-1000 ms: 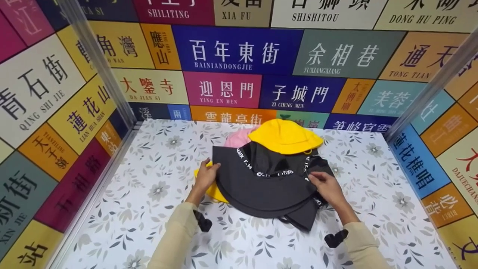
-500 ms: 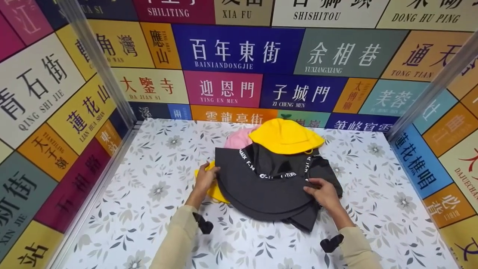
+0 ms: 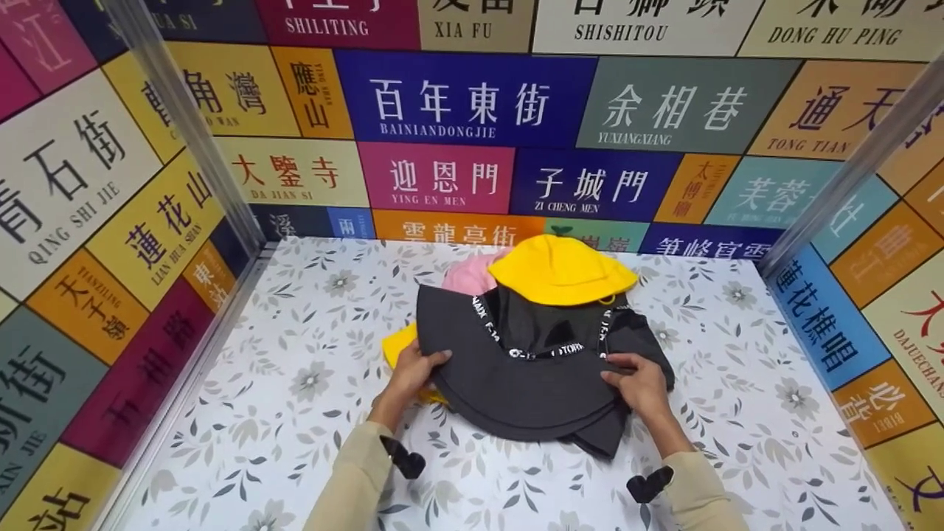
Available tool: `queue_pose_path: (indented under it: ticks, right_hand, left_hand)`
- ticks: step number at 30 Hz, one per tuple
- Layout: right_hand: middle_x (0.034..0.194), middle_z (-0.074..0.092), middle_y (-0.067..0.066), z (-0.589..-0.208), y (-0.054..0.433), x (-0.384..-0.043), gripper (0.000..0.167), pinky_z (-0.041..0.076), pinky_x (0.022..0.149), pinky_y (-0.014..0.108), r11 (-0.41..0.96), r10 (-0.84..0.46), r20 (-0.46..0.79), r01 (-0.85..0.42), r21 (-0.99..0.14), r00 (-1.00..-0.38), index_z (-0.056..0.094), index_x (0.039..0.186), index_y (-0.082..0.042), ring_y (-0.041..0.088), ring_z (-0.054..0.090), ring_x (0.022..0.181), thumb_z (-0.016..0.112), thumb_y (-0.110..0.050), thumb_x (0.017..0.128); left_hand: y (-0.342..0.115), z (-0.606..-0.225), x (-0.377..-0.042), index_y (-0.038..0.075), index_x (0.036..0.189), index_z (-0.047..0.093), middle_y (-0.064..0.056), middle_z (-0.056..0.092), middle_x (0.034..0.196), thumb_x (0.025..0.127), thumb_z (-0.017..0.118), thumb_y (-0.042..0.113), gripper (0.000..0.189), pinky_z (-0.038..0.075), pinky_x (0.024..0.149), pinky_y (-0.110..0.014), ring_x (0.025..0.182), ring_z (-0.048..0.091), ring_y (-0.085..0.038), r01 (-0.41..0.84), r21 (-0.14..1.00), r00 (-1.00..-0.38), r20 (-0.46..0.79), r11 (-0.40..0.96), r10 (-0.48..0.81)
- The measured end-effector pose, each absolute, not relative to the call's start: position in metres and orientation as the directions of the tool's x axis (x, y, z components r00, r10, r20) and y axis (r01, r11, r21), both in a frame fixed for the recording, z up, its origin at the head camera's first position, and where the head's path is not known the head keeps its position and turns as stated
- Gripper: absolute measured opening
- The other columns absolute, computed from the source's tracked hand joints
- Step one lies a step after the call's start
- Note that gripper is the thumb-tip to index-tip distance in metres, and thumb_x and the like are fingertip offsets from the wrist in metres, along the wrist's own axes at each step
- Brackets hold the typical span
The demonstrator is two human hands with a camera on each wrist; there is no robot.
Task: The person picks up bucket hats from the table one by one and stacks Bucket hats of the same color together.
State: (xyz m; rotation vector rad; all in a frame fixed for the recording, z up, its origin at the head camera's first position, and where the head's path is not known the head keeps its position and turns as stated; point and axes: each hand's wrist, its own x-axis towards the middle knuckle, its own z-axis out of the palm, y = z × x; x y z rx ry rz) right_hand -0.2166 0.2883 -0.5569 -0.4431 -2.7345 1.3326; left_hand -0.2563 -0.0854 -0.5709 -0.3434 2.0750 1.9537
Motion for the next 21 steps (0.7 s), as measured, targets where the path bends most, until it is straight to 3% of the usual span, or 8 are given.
queue_pose_path:
  ticks: [2, 4, 7, 10, 12, 17, 21]
  right_hand:
    - [0.117, 0.072, 0.019, -0.556, 0.287, -0.217, 0.032, 0.043, 0.083, 0.017, 0.567, 0.299, -0.061, 0.228, -0.791, -0.952, 0.073, 0.115, -0.002, 0.032, 0.065, 0.111, 0.077, -0.01, 0.084]
    - [0.118, 0.072, 0.019, -0.555, 0.285, -0.217, 0.032, 0.042, 0.08, 0.013, 0.543, 0.311, -0.061, 0.229, -0.808, -0.949, 0.073, 0.115, -0.003, 0.03, 0.065, 0.111, 0.077, -0.01, 0.084]
    - [0.121, 0.071, 0.019, -0.554, 0.283, -0.218, 0.033, 0.04, 0.079, 0.009, 0.508, 0.333, -0.059, 0.232, -0.83, -0.941, 0.072, 0.117, -0.003, 0.029, 0.064, 0.113, 0.078, -0.012, 0.086]
    - [0.126, 0.068, 0.019, -0.553, 0.281, -0.218, 0.038, 0.039, 0.08, 0.008, 0.456, 0.363, -0.08, 0.252, -0.854, -0.928, 0.07, 0.121, -0.003, 0.026, 0.061, 0.115, 0.077, -0.018, 0.087]
    - [0.13, 0.066, 0.02, -0.552, 0.28, -0.217, 0.041, 0.04, 0.079, 0.008, 0.408, 0.387, -0.11, 0.277, -0.87, -0.915, 0.068, 0.124, -0.003, 0.025, 0.059, 0.115, 0.077, -0.021, 0.088]
    - [0.141, 0.057, 0.02, -0.553, 0.281, -0.213, 0.052, 0.041, 0.077, 0.006, 0.291, 0.381, -0.208, 0.33, -0.898, -0.901, 0.061, 0.134, -0.004, 0.021, 0.055, 0.115, 0.074, -0.029, 0.091]
    - [0.117, 0.065, 0.007, -0.554, 0.281, -0.21, 0.06, 0.047, 0.069, 0.013, 0.206, 0.319, -0.289, 0.364, -0.908, -0.902, 0.057, 0.139, -0.005, 0.01, 0.06, 0.09, 0.076, -0.033, 0.09]
  left_hand:
    - [-0.085, -0.572, -0.253, 0.004, 0.14, 0.053, -0.012, 0.076, 0.097, 0.091, 0.071, 0.022, 0.055, 0.054, 0.06, -0.024, 0.07, 0.07, -0.016, -0.383, 0.924, -0.923, -0.382, 0.007, 0.052]
    - [-0.083, -0.574, -0.249, 0.0, 0.138, 0.05, -0.01, 0.075, 0.083, 0.091, 0.072, 0.021, 0.056, 0.054, 0.053, -0.024, 0.061, 0.069, -0.014, -0.412, 0.91, -0.907, -0.406, -0.04, 0.115]
    - [-0.079, -0.576, -0.245, -0.006, 0.135, 0.047, -0.008, 0.073, 0.075, 0.091, 0.072, 0.017, 0.056, 0.054, 0.05, -0.024, 0.058, 0.07, -0.015, -0.437, 0.897, -0.887, -0.415, -0.074, 0.201]
    - [-0.075, -0.577, -0.241, -0.007, 0.129, 0.049, -0.006, 0.071, 0.071, 0.091, 0.07, 0.014, 0.049, 0.048, 0.044, -0.02, 0.053, 0.067, -0.013, -0.424, 0.903, -0.892, -0.402, -0.072, 0.207]
    - [-0.074, -0.577, -0.239, -0.007, 0.125, 0.051, -0.005, 0.069, 0.069, 0.092, 0.069, 0.013, 0.043, 0.044, 0.043, -0.019, 0.052, 0.064, -0.011, -0.408, 0.911, -0.902, -0.39, -0.067, 0.187]
    - [-0.072, -0.581, -0.235, -0.008, 0.12, 0.055, -0.004, 0.069, 0.075, 0.093, 0.068, 0.012, 0.036, 0.052, 0.056, -0.021, 0.064, 0.067, -0.013, -0.362, 0.929, -0.924, -0.346, -0.078, 0.16]
    - [-0.072, -0.579, -0.231, -0.008, 0.115, 0.056, -0.004, 0.069, 0.073, 0.092, 0.07, 0.013, 0.034, 0.055, 0.061, -0.023, 0.065, 0.068, -0.013, -0.348, 0.931, -0.932, -0.331, -0.114, 0.148]
